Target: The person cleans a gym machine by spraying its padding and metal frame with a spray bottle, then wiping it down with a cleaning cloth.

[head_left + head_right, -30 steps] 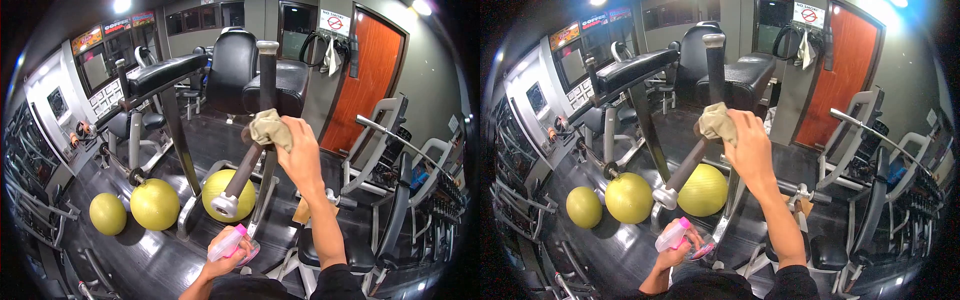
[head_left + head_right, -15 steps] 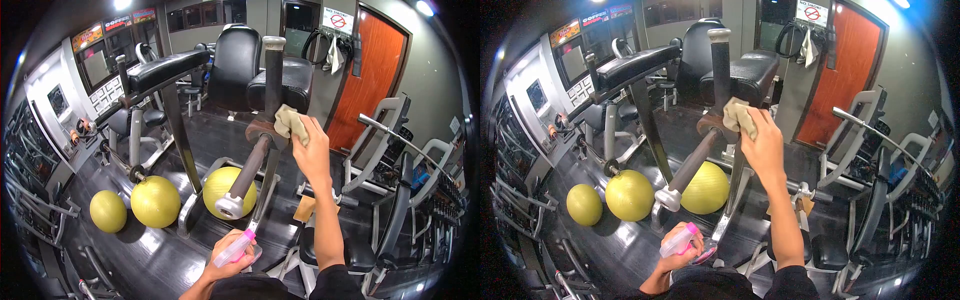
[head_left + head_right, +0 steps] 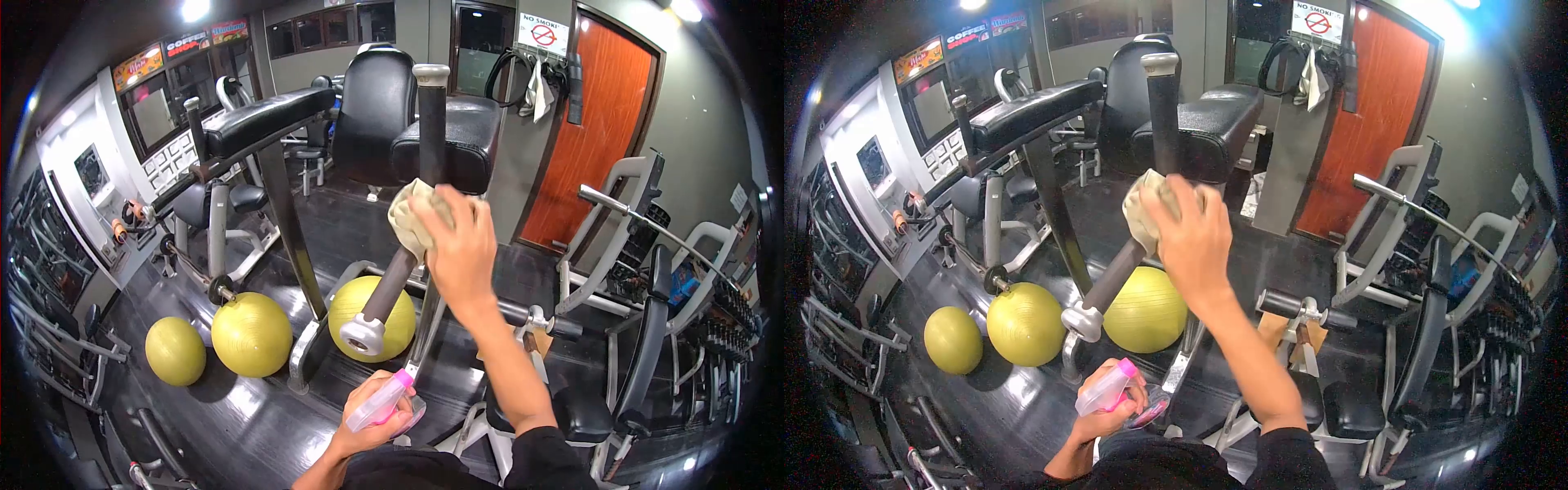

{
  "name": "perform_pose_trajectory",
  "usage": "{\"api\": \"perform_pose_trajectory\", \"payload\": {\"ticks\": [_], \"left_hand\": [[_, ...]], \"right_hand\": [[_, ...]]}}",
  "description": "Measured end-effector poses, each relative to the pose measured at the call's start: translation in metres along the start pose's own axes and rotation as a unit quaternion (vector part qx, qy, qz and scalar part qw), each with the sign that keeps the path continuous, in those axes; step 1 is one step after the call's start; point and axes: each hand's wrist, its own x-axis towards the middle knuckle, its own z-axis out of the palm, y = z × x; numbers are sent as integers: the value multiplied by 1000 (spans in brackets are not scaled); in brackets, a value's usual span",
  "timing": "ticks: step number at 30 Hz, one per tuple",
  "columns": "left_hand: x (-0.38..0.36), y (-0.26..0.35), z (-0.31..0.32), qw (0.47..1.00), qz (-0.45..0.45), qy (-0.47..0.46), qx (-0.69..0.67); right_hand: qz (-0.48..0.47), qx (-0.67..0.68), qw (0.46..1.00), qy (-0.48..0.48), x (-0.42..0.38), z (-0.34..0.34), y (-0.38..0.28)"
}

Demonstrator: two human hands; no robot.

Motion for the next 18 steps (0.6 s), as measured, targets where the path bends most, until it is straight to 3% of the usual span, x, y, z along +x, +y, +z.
{"api": "perform_pose_trajectory", "payload": {"ticks": [2,4,12,14,18], "left_hand": [[-3,-3,-6,1000,7,-1,17],[-6,-2,-11,999,10,2,33],[-11,3,-16,1000,6,25,4],[-14,3,-17,998,-14,41,-37],[-16,3,-21,1000,3,14,16]], "right_hand": [[3,14,999,47,-17,3,-8],[68,19,997,23,-27,-5,-13],[122,9,992,-20,-45,-18,-17],[172,38,978,-108,-55,-24,-21],[252,129,947,-155,-79,-17,-21]]}}
